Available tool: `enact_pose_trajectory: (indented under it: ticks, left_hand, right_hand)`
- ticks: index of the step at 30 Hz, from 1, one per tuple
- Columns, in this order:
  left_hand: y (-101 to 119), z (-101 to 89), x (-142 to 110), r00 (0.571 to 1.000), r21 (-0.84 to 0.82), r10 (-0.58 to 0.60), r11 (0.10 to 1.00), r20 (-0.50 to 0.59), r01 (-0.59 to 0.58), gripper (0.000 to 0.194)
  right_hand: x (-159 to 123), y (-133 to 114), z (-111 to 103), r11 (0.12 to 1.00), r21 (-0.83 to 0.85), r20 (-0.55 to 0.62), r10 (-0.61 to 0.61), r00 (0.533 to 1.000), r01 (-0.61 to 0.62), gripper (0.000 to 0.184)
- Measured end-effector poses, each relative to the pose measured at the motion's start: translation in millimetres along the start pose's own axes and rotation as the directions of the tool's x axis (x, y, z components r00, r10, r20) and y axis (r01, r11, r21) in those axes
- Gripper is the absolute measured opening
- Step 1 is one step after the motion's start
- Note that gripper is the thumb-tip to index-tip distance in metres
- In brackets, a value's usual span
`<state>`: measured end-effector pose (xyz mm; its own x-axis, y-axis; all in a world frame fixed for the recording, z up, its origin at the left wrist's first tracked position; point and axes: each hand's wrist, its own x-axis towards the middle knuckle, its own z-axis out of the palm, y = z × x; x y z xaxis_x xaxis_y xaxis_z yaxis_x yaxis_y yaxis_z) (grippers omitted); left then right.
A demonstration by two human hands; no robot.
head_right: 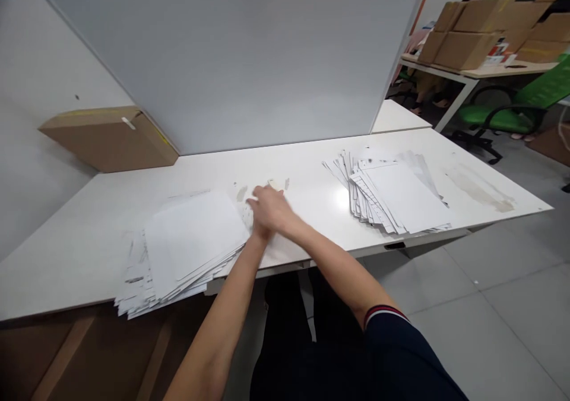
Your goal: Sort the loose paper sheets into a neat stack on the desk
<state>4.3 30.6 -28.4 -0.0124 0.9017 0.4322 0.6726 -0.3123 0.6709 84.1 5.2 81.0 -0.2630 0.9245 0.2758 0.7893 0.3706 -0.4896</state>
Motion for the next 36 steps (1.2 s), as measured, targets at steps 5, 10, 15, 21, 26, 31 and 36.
enact_pose_trajectory:
  ticks: [5, 10, 15, 21, 26, 31, 36]
  left_hand:
    - [9.8, -6.3, -4.2, 0.997, 0.256, 0.044, 0.965, 0.061, -0.058, 0.058]
    - [14.6, -9.0, -4.3, 0.998, 0.284, 0.025, 0.958, 0.057, -0.04, 0.056]
    - [12.7, -8.1, -4.7, 0.999, 0.246, 0.038, 0.968, 0.034, -0.045, 0.056]
    - [7.4, -5.4, -4.6, 0.998, 0.184, 0.059, 0.981, -0.008, -0.057, 0.058]
    - [9.5, -6.8, -4.3, 0.994, 0.156, 0.081, 0.985, -0.078, -0.068, 0.055]
    - [12.1, -8.8, -4.3, 0.985, 0.152, 0.117, 0.984, -0.129, -0.097, 0.05]
    - [18.7, -12.9, -5.4, 0.973, 0.08, 0.172, 0.984, -0.156, -0.161, 0.043]
  right_hand:
    - [-27.5, 126.8, -83.7, 0.834, -0.264, -0.314, 0.401, 0.86, -0.485, 0.029]
    - [-55.1, 213.3, -117.2, 0.552, -0.398, -0.247, 0.705, 0.665, -0.733, 0.052]
    - [-67.9, 228.9, -112.3, 0.658, -0.36, -0.183, 0.646, 0.741, -0.662, 0.04]
    - [-71.0, 229.9, -112.6, 0.703, -0.298, -0.241, 0.599, 0.763, -0.646, 0.037]
    - [-67.4, 215.3, -110.6, 0.702, -0.391, -0.409, 0.447, 0.796, -0.595, 0.038]
    - [-58.0, 200.7, -101.6, 0.799, -0.35, -0.453, 0.311, 0.835, -0.488, 0.03]
    - [-57.6, 175.3, -101.5, 0.903, -0.142, -0.53, 0.276, 0.802, -0.405, 0.022]
